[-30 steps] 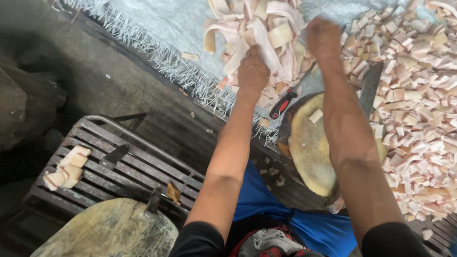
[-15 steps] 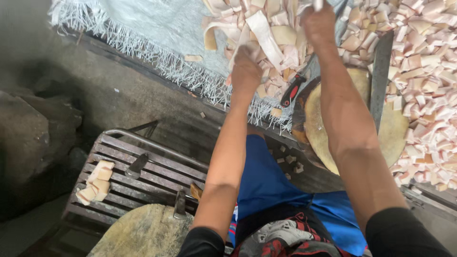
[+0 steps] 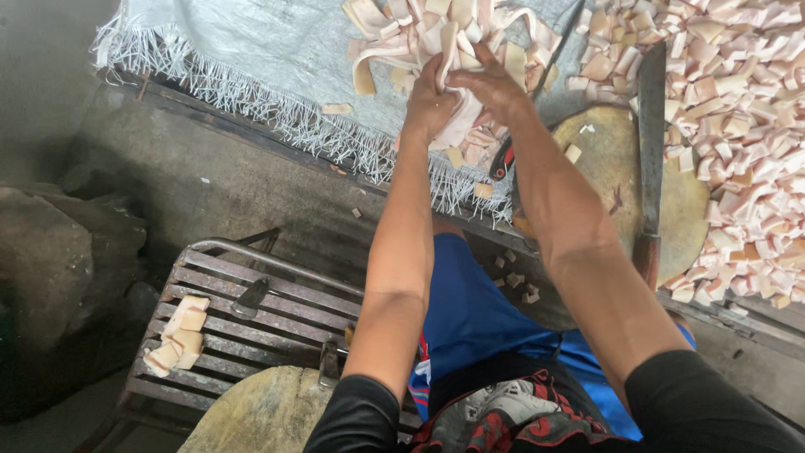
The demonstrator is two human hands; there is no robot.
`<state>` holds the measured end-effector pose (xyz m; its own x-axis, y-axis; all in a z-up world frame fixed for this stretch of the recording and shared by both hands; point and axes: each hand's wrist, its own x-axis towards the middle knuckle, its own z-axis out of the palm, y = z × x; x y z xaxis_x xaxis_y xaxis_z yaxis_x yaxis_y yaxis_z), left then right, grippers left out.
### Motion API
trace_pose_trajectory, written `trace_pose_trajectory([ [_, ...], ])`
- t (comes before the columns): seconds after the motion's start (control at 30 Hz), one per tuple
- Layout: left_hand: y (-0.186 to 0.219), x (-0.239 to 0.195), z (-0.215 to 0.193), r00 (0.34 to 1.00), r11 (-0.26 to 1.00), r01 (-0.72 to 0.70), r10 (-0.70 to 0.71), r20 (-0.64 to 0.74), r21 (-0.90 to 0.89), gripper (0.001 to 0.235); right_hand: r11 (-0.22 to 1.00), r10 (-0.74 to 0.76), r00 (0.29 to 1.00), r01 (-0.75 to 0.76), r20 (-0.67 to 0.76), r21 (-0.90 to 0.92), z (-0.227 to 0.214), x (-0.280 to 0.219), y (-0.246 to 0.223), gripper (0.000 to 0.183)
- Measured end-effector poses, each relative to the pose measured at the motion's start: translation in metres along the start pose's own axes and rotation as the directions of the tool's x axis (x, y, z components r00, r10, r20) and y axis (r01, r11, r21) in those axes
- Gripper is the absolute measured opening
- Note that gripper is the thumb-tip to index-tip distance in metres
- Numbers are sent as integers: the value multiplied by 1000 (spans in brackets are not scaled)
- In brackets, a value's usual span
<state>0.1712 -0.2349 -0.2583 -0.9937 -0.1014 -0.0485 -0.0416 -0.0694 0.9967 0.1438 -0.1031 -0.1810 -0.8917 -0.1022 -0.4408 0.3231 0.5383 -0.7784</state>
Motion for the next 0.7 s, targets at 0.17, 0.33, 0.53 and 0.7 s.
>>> trace_pose_trajectory([
  [0.17,-1,-16,7,951,958,-280,286,115,-64,72,782,-154,988,134,-20,609,17,-14,34,93],
  [0.33,34,-50,36,841,894,-441,441,315,-73,67,530,-231,956,280,-182,800,-17,-65,59,67],
  [0.53,68,-91,106,781,921,-390,338,526,-13,61,520,-175,938,345,-298,781,-73,-155,87,61],
  [0.7,53,-100,158,858,917,-256,71,508,306,54,895,80,969,32,-232,445,-120,-193,113,63],
])
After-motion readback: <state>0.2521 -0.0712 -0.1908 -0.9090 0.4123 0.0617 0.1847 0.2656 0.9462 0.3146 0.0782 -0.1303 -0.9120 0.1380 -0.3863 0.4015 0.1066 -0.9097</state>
